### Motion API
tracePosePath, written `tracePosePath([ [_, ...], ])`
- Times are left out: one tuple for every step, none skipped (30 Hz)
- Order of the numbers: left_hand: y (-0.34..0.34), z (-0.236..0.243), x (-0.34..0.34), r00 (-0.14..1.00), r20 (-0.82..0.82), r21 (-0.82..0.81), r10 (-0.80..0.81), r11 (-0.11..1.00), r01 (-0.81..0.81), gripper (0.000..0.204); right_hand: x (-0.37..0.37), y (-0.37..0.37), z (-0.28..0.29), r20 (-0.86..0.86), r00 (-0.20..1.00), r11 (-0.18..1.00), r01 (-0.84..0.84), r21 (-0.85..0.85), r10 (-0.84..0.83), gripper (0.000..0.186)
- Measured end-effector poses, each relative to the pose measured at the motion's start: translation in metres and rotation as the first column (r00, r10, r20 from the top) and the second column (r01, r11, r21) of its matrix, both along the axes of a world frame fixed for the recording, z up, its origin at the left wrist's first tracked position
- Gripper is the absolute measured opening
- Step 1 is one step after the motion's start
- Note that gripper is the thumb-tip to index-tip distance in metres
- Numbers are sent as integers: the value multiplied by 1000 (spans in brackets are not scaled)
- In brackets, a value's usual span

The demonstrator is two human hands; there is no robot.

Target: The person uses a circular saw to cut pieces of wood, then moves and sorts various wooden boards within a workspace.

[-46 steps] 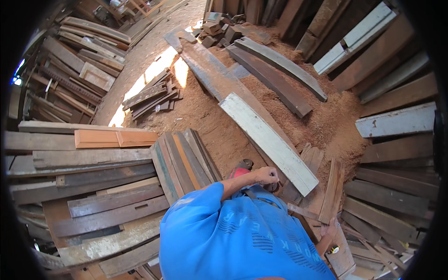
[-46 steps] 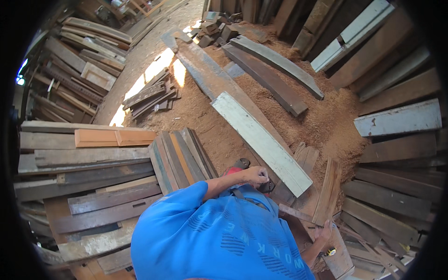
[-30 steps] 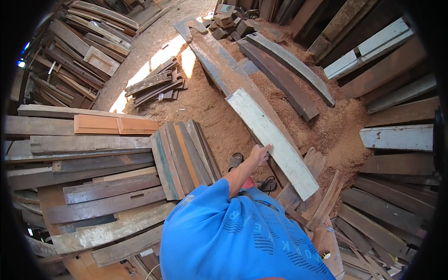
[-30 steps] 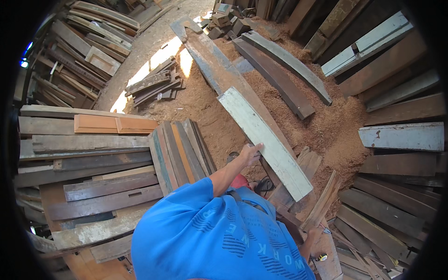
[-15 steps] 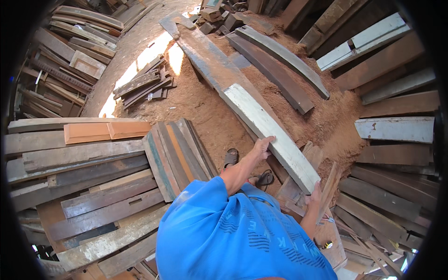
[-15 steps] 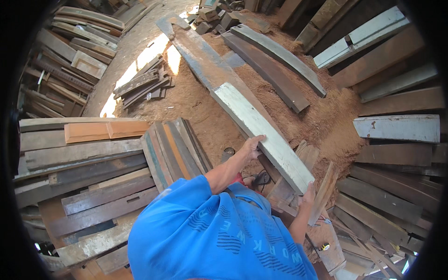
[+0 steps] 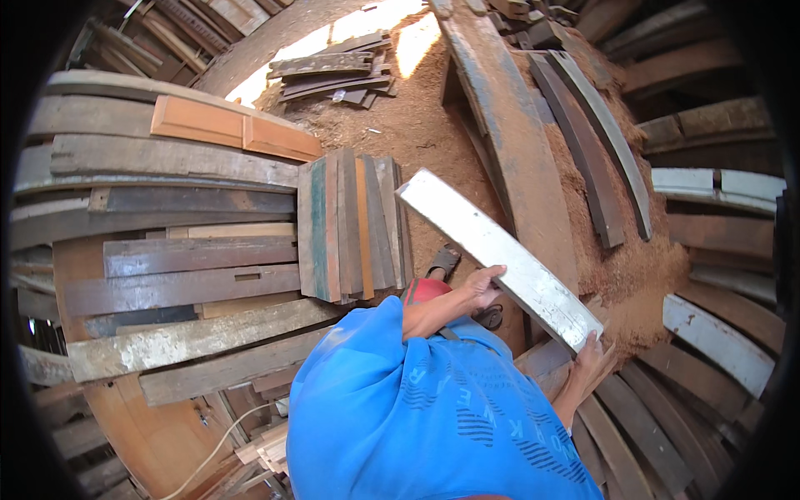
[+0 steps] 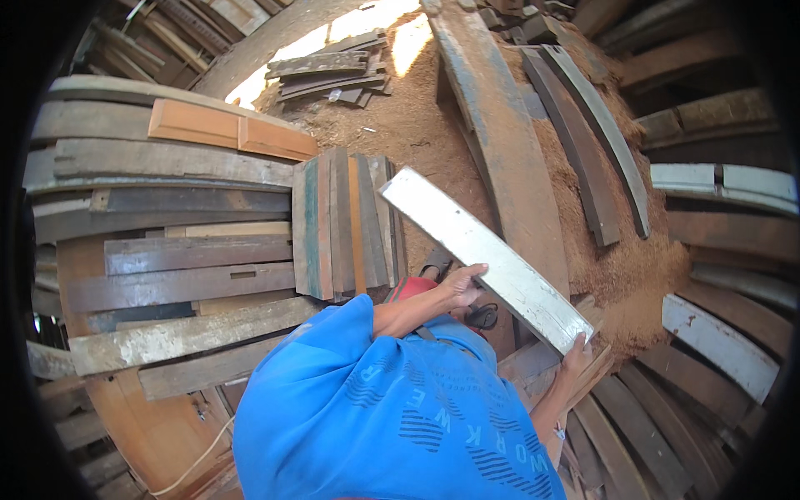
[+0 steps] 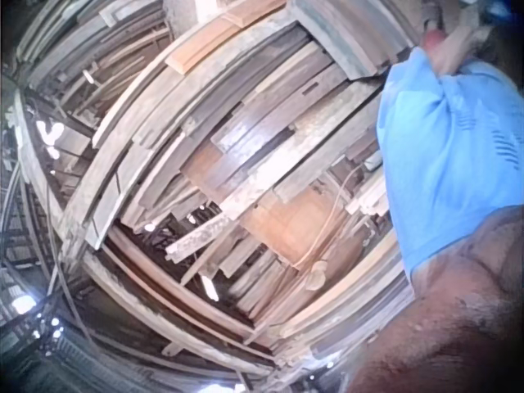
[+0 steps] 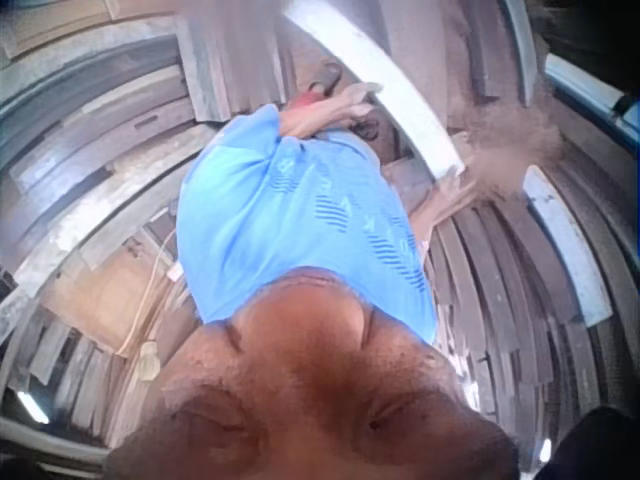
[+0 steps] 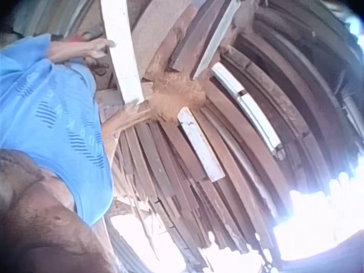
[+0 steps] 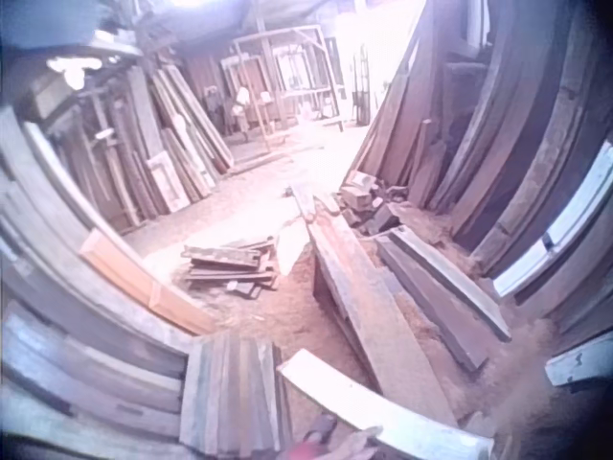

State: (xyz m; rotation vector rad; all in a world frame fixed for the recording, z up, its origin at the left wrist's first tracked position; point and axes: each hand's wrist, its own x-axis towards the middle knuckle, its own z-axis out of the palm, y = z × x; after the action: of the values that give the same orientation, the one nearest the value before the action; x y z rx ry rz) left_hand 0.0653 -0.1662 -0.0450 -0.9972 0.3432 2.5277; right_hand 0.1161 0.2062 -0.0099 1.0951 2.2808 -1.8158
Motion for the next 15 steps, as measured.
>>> tracePosePath([
  [-17, 1, 4, 999, 4, -21, 43, 999, -43, 65, -17, -4, -11, 12, 997, 997, -76, -5, 76, 52],
  [-34, -2, 8, 993, 6, 17, 122, 992, -122, 64, -39, -16, -22, 2, 990, 990, -143, -10, 143, 53],
  [-53, -6, 12, 977, 33, 27, 211, 977, -212, 64, -60, -26, -32, -8, 977, 977, -211, -14, 211, 54],
  [-72, -12, 16, 951, 59, 32, 304, 951, -306, 64, -86, -52, -32, -50, 977, 963, -214, -161, 209, 52],
  [-89, -17, 20, 917, 88, 41, 388, 919, -392, 64, -112, -95, -14, -83, 977, 930, -213, -301, 197, 51],
  [-107, -17, 23, 876, 115, 11, 468, 882, -472, 64, -135, -132, 8, -109, 979, 879, -204, -431, 173, 50],
  [-128, -14, 28, 824, 141, -22, 548, 834, -551, 65, -158, -158, 26, 13, 980, 782, -148, -605, 196, 47],
  [-149, -9, 30, 771, 163, -55, 616, 786, -616, 65, -175, -180, 30, 47, 987, 791, -97, -604, 157, 48],
  [-170, -7, 33, 698, 175, -103, 694, 718, -688, 65, -191, -198, 33, 80, 989, 797, -48, -602, 121, 49],
  [-192, -7, 36, 616, 184, -151, 766, 641, -752, 65, -204, -214, 32, 28, 980, 806, -147, -573, 199, 48],
  [-210, 3, 34, 497, 197, -205, 845, 531, -822, 63, -215, -225, 29, -21, 964, 812, -235, -534, 266, 48],
  [-236, -2, 39, 441, 154, -181, 884, 464, -867, 59, -225, -238, 30, -66, 939, 805, -326, -496, 339, 47],
  [-261, -2, 43, 363, 92, -157, 927, 374, -914, 58, -232, -250, 34, -65, 918, 792, -371, -485, 391, 47],
  [-281, 16, 37, 313, 33, -165, 949, 314, -935, 56, -234, -257, 39, -59, 904, 789, -401, -466, 424, 47],
  [-303, 30, 41, 275, 14, -126, 961, 274, -953, 58, -236, -262, 43, -48, 884, 781, -434, -450, 464, 47],
])
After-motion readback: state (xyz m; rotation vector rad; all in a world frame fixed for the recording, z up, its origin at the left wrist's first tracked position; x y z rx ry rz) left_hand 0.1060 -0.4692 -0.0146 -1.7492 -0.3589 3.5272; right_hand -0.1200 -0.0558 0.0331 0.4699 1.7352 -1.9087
